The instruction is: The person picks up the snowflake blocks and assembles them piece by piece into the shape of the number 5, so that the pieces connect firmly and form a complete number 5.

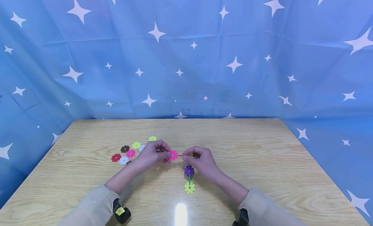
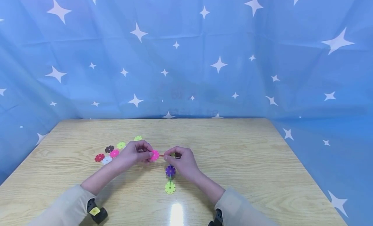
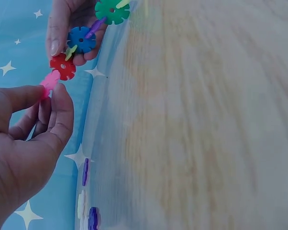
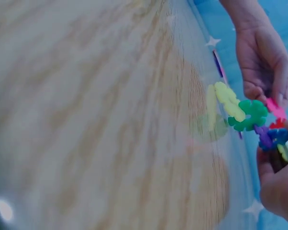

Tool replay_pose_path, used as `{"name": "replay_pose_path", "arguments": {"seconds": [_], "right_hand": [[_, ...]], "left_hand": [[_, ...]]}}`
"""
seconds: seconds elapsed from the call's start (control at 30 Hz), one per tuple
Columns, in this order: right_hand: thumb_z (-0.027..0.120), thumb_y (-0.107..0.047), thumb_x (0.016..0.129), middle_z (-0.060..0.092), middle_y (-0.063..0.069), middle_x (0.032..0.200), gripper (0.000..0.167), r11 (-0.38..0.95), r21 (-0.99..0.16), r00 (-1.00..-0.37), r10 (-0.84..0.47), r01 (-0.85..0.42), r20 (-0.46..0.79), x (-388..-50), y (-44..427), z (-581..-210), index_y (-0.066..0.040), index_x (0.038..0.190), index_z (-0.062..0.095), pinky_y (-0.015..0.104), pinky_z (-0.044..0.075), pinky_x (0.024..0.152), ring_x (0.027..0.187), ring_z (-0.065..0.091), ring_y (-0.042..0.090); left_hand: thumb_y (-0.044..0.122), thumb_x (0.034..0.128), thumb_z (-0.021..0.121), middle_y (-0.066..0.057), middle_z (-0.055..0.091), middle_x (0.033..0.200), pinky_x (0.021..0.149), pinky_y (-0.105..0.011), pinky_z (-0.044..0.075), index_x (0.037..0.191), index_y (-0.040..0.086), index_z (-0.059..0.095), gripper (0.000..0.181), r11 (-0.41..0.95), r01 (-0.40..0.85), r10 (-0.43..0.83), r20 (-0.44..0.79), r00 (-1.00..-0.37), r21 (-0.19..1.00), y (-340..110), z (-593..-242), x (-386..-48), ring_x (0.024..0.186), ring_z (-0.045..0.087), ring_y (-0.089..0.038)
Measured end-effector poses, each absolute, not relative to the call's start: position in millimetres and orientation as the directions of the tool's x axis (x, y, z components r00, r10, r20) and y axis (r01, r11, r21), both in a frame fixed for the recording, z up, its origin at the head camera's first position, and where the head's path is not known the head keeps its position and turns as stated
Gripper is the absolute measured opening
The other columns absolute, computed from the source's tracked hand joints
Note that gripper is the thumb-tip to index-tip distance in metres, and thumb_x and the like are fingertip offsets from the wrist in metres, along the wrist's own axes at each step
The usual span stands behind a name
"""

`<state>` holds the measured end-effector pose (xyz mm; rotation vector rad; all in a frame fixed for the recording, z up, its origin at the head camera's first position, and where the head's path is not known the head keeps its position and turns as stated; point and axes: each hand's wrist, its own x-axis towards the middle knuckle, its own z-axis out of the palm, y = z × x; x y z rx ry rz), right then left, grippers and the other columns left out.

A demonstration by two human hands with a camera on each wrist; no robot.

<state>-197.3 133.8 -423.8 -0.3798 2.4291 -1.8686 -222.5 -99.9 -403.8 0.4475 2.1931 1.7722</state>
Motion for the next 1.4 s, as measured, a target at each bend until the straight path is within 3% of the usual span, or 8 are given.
{"name": "replay_pose_path", "arguments": {"seconds": [0.27, 0.93, 1.23, 1.4], "right_hand": [[0.075, -0.010, 0.092, 0.073, 0.006, 0.100, 0.011, 0.232, -0.961, -0.971, -0.218, -0.151, 0.100, -196.7, 134.6, -422.6, -0.004, 0.102, 0.078, 0.030, 0.055, 0.080, 0.089, 0.066, 0.021], [0.075, -0.013, 0.094, 0.074, 0.007, 0.102, 0.016, 0.239, -0.956, -0.961, -0.257, -0.167, 0.104, -195.7, 137.9, -424.5, -0.003, 0.106, 0.078, 0.028, 0.055, 0.076, 0.088, 0.065, 0.021], [0.076, -0.013, 0.093, 0.075, 0.007, 0.093, 0.013, 0.238, -0.956, -0.960, -0.261, -0.170, 0.106, -194.9, 138.4, -421.5, -0.003, 0.102, 0.080, 0.024, 0.049, 0.062, 0.074, 0.059, 0.016], [0.076, -0.013, 0.093, 0.075, 0.007, 0.093, 0.013, 0.231, -0.955, -0.953, -0.280, -0.185, 0.116, -194.8, 138.4, -419.8, -0.003, 0.101, 0.080, 0.023, 0.048, 0.060, 0.071, 0.058, 0.015]], "left_hand": [[-0.002, 0.0918, 0.070, -0.014, 0.068, 0.089, 0.075, -0.042, 0.063, 0.100, -0.007, 0.066, 0.011, 0.213, 0.048, 0.351, -0.031, -0.936, 0.976, -98.0, -404.4, -221.6, 0.077, 0.072, -0.026], [0.001, 0.0938, 0.071, -0.013, 0.070, 0.091, 0.075, -0.040, 0.062, 0.101, -0.005, 0.069, 0.010, 0.174, -0.010, 0.398, -0.080, -0.914, 0.985, -98.7, -410.9, -223.4, 0.076, 0.071, -0.023], [-0.003, 0.0933, 0.070, -0.013, 0.071, 0.092, 0.076, -0.038, 0.062, 0.101, -0.006, 0.069, 0.008, 0.138, -0.028, 0.404, -0.082, -0.911, 0.990, -98.2, -411.5, -222.4, 0.076, 0.071, -0.023], [-0.003, 0.0929, 0.070, -0.013, 0.072, 0.092, 0.077, -0.039, 0.062, 0.100, -0.006, 0.070, 0.008, 0.133, -0.044, 0.395, -0.094, -0.914, 0.990, -97.3, -410.7, -221.5, 0.076, 0.071, -0.022]]}}
